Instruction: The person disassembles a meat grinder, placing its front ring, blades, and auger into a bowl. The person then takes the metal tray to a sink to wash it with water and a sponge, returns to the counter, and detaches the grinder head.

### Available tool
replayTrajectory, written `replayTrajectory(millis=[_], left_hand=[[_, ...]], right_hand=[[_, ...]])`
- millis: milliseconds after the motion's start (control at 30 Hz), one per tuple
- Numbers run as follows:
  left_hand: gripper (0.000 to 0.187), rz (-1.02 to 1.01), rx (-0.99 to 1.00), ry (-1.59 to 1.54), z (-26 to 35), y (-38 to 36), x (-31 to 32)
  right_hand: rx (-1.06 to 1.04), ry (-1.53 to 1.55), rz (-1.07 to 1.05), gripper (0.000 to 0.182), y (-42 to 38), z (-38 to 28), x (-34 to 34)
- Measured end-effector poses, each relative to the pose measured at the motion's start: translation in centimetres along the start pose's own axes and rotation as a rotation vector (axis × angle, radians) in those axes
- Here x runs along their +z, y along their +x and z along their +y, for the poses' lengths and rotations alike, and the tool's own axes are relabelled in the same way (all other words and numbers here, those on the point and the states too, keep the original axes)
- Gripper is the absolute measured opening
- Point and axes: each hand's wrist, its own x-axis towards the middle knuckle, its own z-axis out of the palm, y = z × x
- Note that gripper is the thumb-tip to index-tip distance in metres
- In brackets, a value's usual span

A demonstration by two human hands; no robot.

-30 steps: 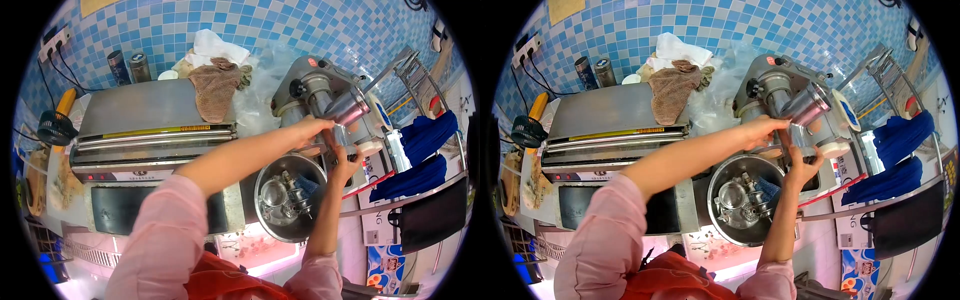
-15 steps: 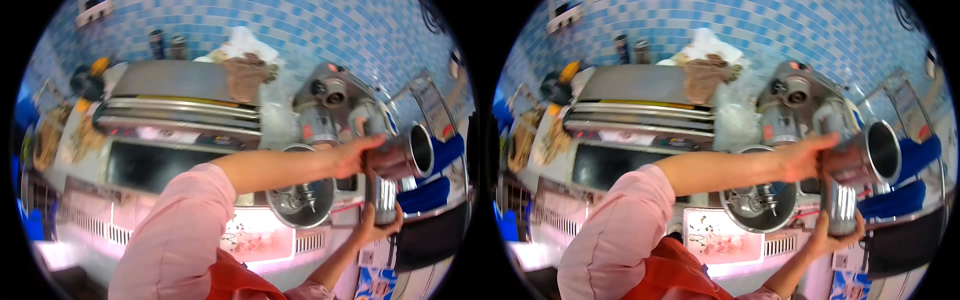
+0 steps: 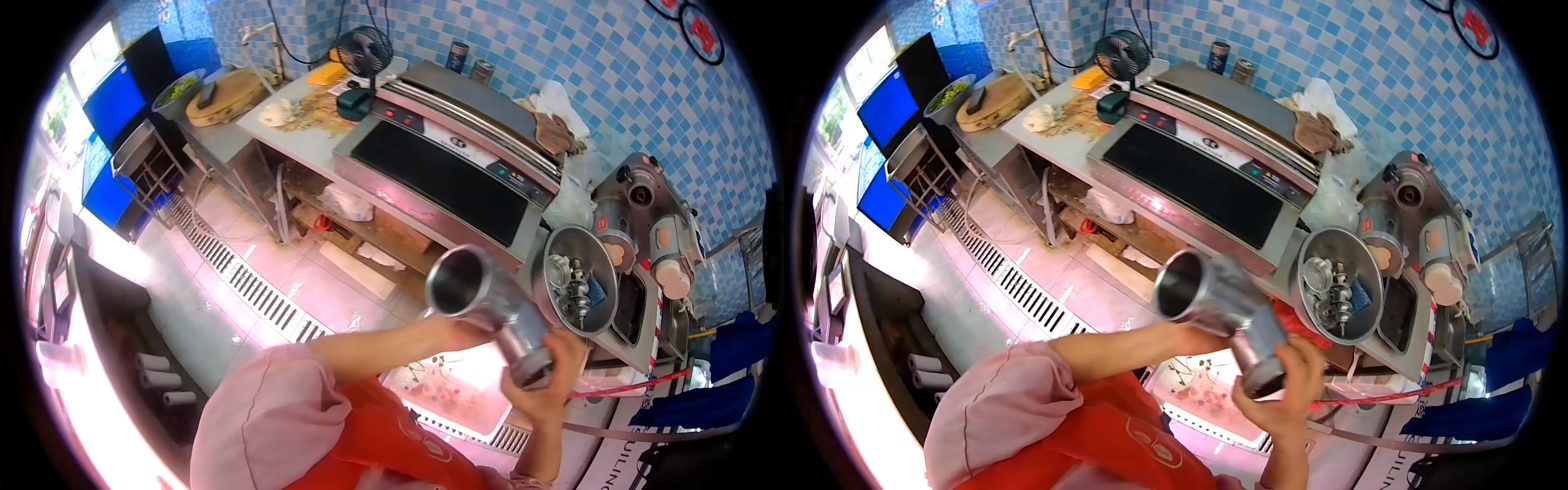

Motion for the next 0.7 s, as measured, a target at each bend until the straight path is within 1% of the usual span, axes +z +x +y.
replayTrajectory(millis=[67,200,267,333,400,433,467,500,533,567,600,667,700], left_hand=[[0.032,0.173,0.09,-0.057,0.6,-4.5,-2.2],[0.028,0.167,0.214,-0.155,2.4,-12.1,-6.6],[0.037,0.067,0.212,-0.245,4.2,-15.3,-10.9],[0.038,0.173,0.303,-0.195,5.6,-18.7,-11.5],[0.039,0.31,0.3,-0.26,8.0,-22.2,-11.3],[0.041,0.374,0.324,-0.241,9.3,-23.8,-12.2],[0.047,0.355,0.326,-0.066,10.2,-25.7,-12.8],[0.05,0.317,0.271,-0.03,11.9,-27.3,-15.2],[0.053,0.283,0.226,0.003,13.4,-28.7,-15.7],[0.054,0.375,0.264,0.298,14.1,-30.6,-16.1],[0.055,0.307,0.084,0.04,16.0,-33.5,-18.1],[0.054,0.64,-0.067,0.319,18.9,-37.8,-20.3],[0.055,0.702,-0.002,0.53,19.7,-40.3,-21.6]], right_hand=[[-0.087,-0.006,-0.123,0.061,-0.2,-1.4,2.8],[-0.109,0.067,-0.331,0.062,-0.6,-5.6,9.0],[-0.105,0.105,-0.431,0.056,-0.4,-7.6,12.5],[-0.097,0.121,-0.506,0.06,-0.6,-9.4,16.5],[-0.045,0.131,-0.673,0.064,0.0,-11.6,20.6],[-0.004,0.134,-0.754,0.065,0.5,-13.0,22.7],[0.03,0.136,-0.836,0.066,1.0,-14.2,24.8],[-0.03,0.157,-0.793,0.067,1.0,-14.9,27.2],[0.03,0.154,-0.882,0.065,1.9,-16.4,28.7],[0.047,0.159,-0.933,0.065,2.6,-17.6,30.2],[0.054,0.169,-0.982,0.066,3.3,-18.8,31.7],[0.004,0.131,-1.005,0.065,3.5,-20.4,34.6],[-0.02,0.116,-1.012,0.065,3.5,-21.0,36.0]])
